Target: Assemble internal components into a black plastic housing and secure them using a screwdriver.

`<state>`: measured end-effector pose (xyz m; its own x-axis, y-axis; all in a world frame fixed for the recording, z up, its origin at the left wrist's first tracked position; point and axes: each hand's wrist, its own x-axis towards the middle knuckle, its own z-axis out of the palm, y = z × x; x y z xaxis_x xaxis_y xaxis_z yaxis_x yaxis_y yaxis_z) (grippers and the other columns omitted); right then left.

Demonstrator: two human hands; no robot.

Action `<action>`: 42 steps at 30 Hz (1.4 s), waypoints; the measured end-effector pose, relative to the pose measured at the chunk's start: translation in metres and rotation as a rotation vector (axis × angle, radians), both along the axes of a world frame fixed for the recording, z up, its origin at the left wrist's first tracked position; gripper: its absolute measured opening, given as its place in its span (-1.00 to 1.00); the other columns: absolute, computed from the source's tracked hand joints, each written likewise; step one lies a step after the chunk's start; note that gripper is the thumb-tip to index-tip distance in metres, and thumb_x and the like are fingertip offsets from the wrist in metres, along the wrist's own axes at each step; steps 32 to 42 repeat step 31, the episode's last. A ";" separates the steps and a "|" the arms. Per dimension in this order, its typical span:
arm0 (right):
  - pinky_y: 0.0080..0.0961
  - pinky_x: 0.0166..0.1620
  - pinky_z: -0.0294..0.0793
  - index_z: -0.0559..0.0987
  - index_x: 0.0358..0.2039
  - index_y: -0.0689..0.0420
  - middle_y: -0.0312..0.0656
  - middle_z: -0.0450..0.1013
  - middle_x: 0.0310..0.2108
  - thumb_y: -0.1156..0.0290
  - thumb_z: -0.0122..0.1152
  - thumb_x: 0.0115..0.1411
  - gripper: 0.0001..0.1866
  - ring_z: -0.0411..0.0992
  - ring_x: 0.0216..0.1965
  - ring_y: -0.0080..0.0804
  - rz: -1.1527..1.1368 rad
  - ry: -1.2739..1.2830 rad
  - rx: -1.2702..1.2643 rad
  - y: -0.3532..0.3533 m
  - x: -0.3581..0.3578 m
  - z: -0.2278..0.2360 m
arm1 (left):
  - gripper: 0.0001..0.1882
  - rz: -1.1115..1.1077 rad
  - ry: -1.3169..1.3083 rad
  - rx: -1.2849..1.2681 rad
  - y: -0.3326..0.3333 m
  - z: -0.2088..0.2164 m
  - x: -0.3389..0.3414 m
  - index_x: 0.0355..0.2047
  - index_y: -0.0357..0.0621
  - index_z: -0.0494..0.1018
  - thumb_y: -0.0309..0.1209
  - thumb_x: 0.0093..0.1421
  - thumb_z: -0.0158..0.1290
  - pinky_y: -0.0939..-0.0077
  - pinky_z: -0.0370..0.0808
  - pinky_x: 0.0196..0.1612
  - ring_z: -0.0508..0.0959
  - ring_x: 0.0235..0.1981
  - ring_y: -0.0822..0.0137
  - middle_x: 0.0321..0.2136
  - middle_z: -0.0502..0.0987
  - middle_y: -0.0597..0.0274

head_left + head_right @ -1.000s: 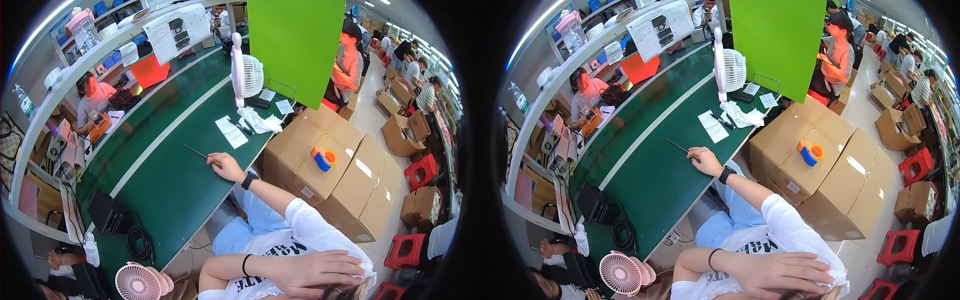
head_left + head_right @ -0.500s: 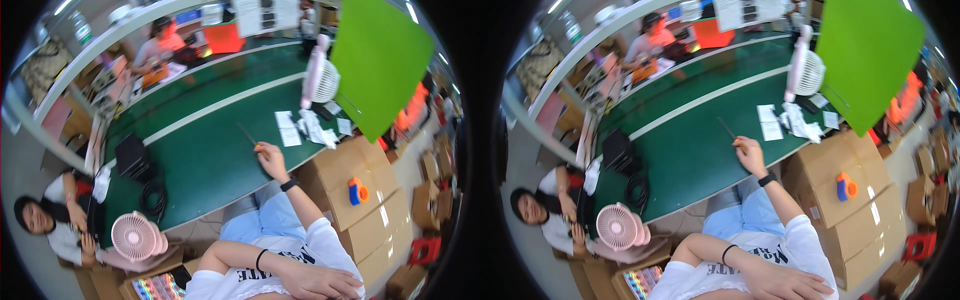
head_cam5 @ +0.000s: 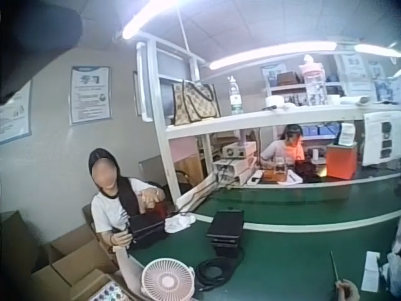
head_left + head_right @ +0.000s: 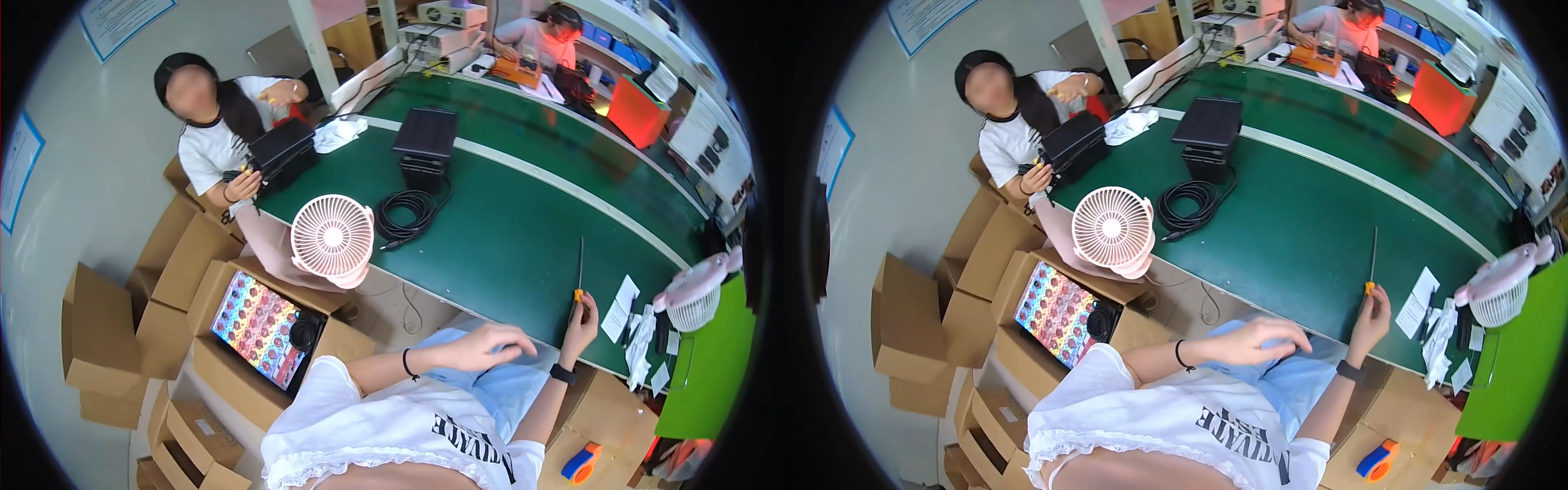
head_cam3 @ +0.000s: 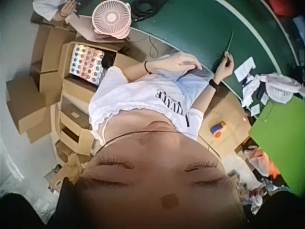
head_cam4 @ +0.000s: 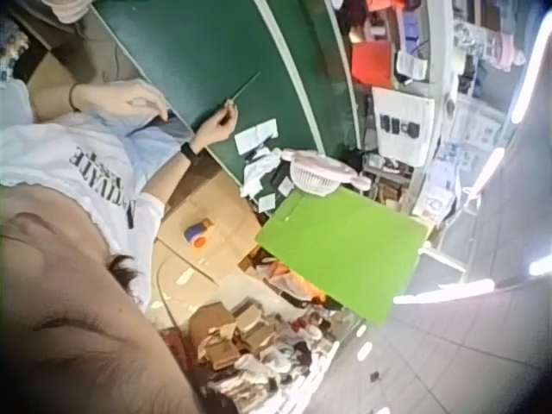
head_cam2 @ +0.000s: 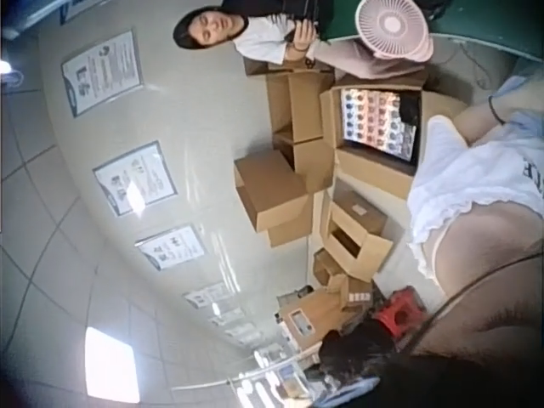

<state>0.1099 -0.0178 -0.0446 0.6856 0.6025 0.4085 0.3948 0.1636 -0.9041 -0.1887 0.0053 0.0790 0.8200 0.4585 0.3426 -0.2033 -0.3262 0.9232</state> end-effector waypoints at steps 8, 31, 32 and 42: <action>-0.42 0.17 0.47 0.55 -0.14 0.31 -0.02 0.49 0.06 0.64 0.07 0.34 -0.87 0.49 0.08 -0.26 -0.011 0.003 -0.054 -0.007 -0.009 0.014 | -0.82 0.393 -0.057 -0.022 0.058 -0.031 0.013 -0.13 -0.22 0.57 -0.55 0.33 0.00 0.35 0.53 0.02 0.64 -0.09 0.22 -0.18 0.65 0.16; -0.39 0.12 0.48 0.56 -0.13 0.30 0.00 0.52 0.05 0.57 0.09 0.37 -0.86 0.51 0.03 -0.23 -0.054 -0.026 -0.102 -0.015 -0.009 0.012 | -0.69 0.443 0.307 0.683 0.093 -0.080 0.053 0.00 -0.01 0.52 -0.38 0.23 0.14 0.15 0.31 0.22 0.41 0.14 0.14 0.08 0.44 0.20; -0.39 0.12 0.48 0.56 -0.13 0.30 0.00 0.52 0.05 0.57 0.09 0.37 -0.86 0.51 0.03 -0.23 -0.054 -0.026 -0.102 -0.015 -0.009 0.012 | -0.69 0.443 0.307 0.683 0.093 -0.080 0.053 0.00 -0.01 0.52 -0.38 0.23 0.14 0.15 0.31 0.22 0.41 0.14 0.14 0.08 0.44 0.20; -0.39 0.12 0.48 0.56 -0.13 0.30 0.00 0.52 0.05 0.57 0.09 0.37 -0.86 0.51 0.03 -0.23 -0.054 -0.026 -0.102 -0.015 -0.009 0.012 | -0.69 0.443 0.307 0.683 0.093 -0.080 0.053 0.00 -0.01 0.52 -0.38 0.23 0.14 0.15 0.31 0.22 0.41 0.14 0.14 0.08 0.44 0.20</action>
